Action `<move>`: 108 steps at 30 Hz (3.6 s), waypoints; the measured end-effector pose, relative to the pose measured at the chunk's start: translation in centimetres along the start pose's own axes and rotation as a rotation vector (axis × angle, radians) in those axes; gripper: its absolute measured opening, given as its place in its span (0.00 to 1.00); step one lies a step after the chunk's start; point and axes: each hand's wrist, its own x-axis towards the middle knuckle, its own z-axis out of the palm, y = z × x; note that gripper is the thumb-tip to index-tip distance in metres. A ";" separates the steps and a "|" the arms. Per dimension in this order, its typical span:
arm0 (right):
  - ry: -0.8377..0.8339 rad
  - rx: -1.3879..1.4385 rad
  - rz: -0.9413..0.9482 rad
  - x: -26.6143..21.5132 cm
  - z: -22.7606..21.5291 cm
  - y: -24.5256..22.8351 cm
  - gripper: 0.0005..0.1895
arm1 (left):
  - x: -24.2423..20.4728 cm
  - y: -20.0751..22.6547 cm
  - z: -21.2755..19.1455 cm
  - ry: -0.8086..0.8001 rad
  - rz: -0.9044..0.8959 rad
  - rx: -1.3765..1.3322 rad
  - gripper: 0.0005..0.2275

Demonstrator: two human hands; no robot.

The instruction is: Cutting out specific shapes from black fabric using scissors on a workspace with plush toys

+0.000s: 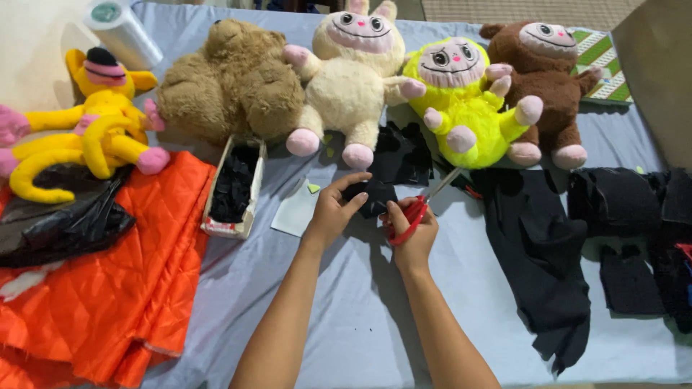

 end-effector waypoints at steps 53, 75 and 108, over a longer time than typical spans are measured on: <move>-0.986 -0.137 0.333 -0.5 -2.6 -8.6 0.35 | 1.8 1.5 -0.9 0.073 0.124 -0.223 0.26; -0.861 -0.237 0.304 -1.4 -2.3 -6.1 0.23 | -0.2 3.9 0.2 -0.026 0.216 -0.035 0.29; -0.769 -0.290 0.332 -1.1 -2.7 -5.3 0.19 | -0.2 4.9 0.6 -0.010 0.212 0.038 0.32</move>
